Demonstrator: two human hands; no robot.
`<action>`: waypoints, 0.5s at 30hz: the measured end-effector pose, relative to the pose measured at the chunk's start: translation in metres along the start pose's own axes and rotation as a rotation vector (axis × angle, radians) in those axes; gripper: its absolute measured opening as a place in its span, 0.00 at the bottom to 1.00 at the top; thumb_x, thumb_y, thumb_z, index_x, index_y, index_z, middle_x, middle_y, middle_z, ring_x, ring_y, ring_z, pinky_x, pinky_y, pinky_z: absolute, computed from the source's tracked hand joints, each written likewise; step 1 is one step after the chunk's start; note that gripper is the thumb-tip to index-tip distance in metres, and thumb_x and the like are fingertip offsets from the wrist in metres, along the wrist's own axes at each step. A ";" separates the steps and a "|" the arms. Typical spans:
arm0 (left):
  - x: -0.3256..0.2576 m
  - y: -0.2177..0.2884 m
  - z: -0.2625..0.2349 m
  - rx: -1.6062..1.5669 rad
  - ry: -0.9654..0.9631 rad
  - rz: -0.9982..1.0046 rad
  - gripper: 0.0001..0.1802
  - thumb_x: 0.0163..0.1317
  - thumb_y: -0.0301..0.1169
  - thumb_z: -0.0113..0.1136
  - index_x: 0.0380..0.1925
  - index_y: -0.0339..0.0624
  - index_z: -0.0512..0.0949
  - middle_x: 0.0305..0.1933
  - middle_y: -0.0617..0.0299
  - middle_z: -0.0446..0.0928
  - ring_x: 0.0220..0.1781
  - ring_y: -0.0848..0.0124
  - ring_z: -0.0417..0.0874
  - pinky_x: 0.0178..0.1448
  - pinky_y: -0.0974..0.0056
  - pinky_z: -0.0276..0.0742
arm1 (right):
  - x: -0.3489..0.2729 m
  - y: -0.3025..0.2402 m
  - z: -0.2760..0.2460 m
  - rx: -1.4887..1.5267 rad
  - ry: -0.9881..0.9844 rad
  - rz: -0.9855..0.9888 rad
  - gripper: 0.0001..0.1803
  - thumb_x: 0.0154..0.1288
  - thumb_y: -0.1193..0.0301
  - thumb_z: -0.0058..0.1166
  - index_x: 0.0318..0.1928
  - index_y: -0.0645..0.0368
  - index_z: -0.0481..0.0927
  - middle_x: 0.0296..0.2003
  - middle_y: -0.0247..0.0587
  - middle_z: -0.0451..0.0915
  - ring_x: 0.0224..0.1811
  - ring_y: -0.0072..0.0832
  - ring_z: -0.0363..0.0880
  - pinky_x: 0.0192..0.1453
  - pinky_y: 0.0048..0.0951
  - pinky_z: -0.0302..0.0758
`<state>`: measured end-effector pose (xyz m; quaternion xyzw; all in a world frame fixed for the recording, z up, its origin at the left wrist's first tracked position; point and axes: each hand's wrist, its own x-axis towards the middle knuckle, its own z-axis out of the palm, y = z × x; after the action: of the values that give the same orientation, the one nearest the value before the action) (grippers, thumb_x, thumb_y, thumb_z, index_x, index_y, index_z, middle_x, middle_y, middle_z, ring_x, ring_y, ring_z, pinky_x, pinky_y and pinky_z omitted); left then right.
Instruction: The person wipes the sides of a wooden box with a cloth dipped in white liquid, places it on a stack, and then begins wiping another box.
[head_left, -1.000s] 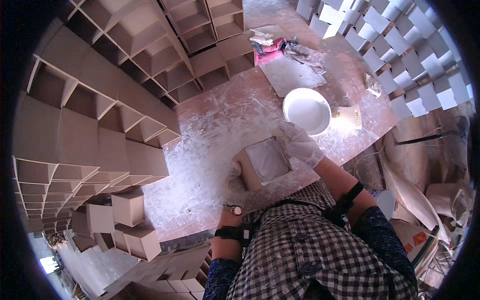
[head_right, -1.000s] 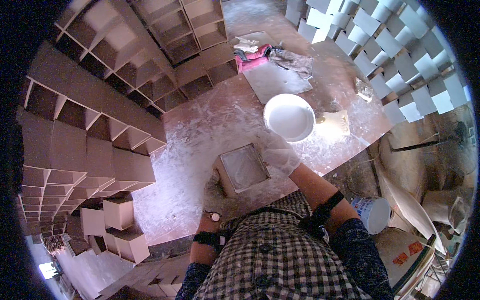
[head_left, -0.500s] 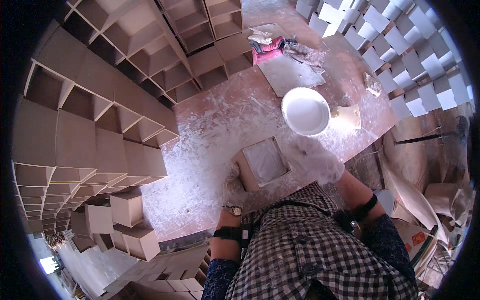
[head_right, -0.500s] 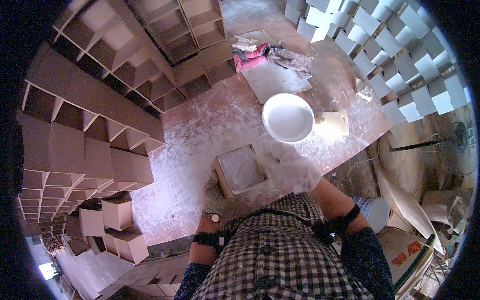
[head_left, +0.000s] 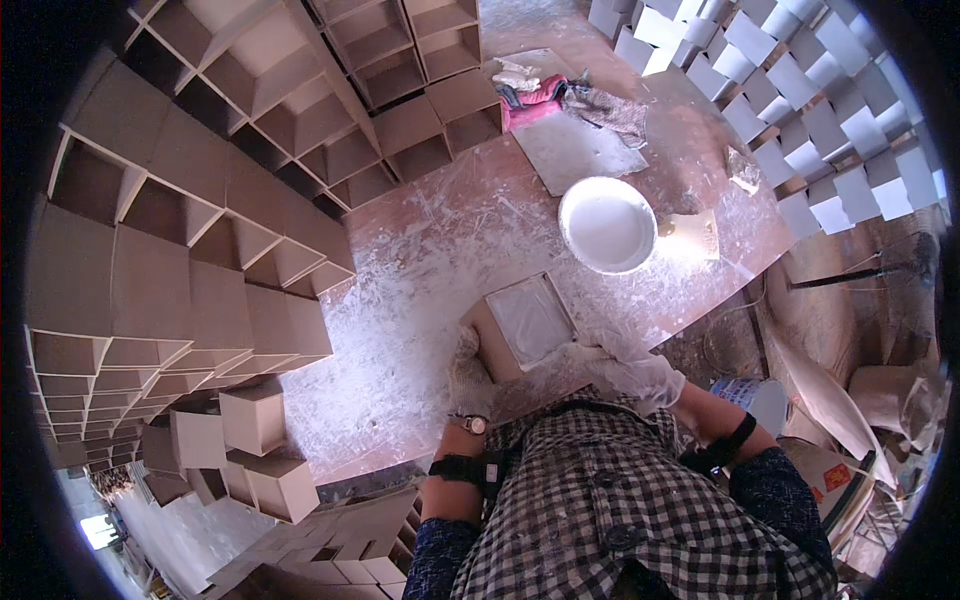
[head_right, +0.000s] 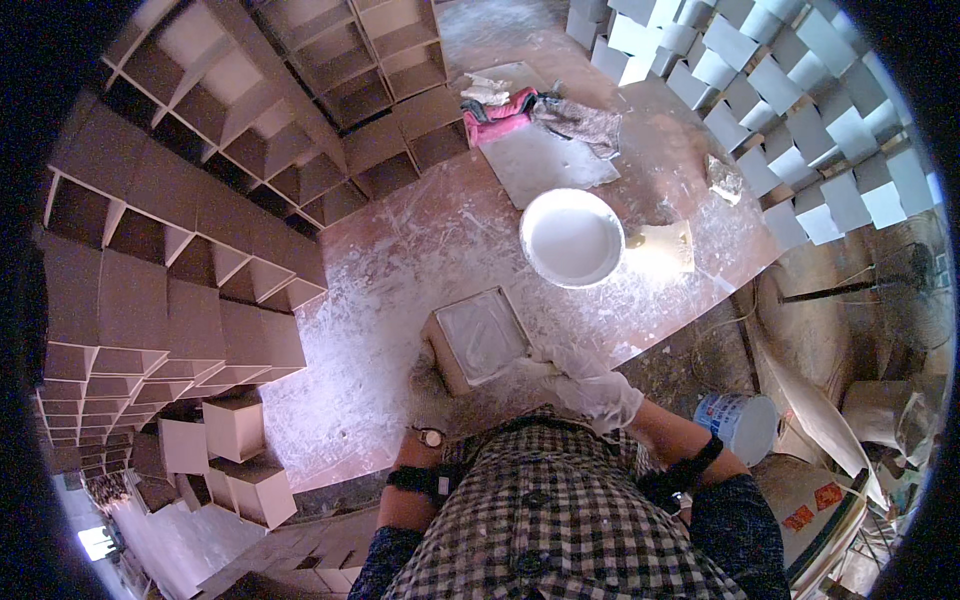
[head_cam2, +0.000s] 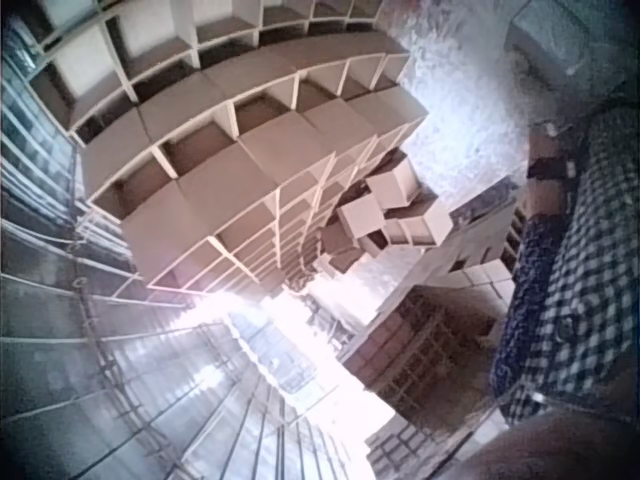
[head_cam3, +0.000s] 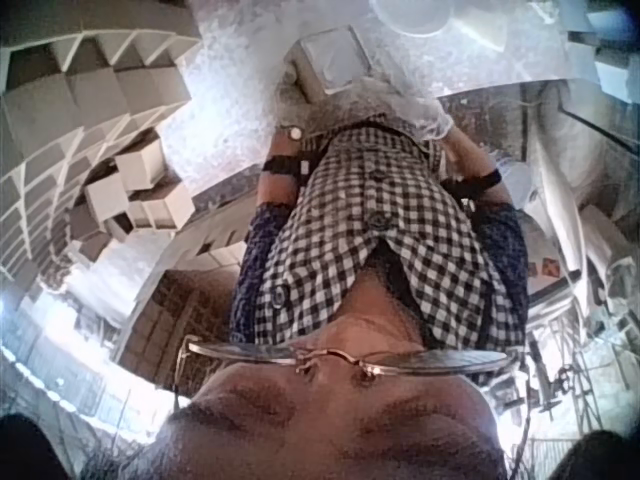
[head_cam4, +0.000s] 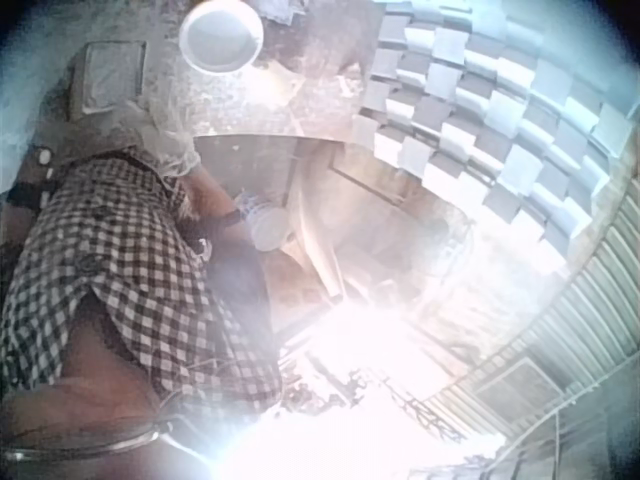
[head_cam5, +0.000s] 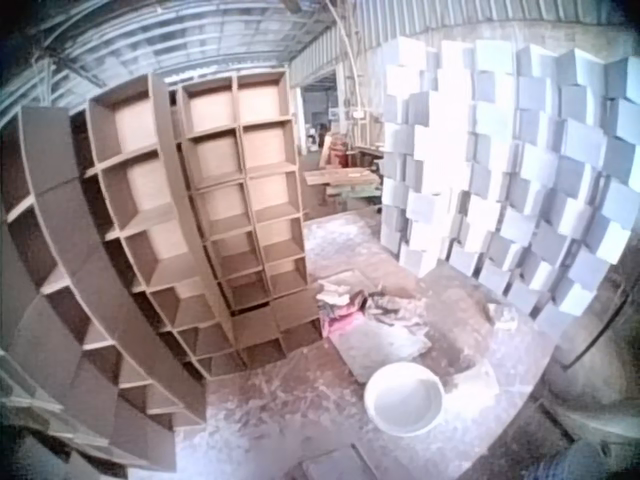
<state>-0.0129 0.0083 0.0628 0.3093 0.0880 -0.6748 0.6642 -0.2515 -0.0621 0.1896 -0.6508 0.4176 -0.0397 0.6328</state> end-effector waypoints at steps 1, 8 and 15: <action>-0.002 -0.004 -0.002 0.080 0.064 0.105 0.33 0.57 0.47 0.66 0.56 0.38 0.70 0.56 0.58 0.73 0.56 0.64 0.75 0.61 0.57 0.73 | -0.003 -0.008 0.000 0.002 0.004 -0.001 0.14 0.68 0.73 0.48 0.53 0.61 0.73 0.41 0.36 0.74 0.42 0.24 0.71 0.44 0.27 0.72; -0.006 -0.015 -0.001 0.167 0.060 0.036 0.35 0.66 0.52 0.50 0.64 0.38 0.61 0.65 0.54 0.66 0.65 0.58 0.67 0.66 0.52 0.68 | 0.025 0.023 0.020 0.547 0.533 -0.195 0.14 0.67 0.75 0.50 0.52 0.58 0.73 0.38 0.33 0.76 0.36 0.22 0.74 0.40 0.22 0.73; -0.015 -0.011 0.016 0.095 -0.011 0.102 0.35 0.56 0.47 0.66 0.58 0.38 0.68 0.57 0.57 0.72 0.56 0.60 0.75 0.56 0.54 0.77 | 0.036 0.000 0.087 0.207 0.635 -0.189 0.12 0.65 0.79 0.49 0.49 0.58 0.75 0.40 0.39 0.76 0.43 0.31 0.73 0.49 0.28 0.71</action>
<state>-0.0291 0.0134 0.0804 0.3409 0.0364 -0.6452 0.6827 -0.1782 -0.0145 0.1553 -0.5741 0.5254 -0.3407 0.5276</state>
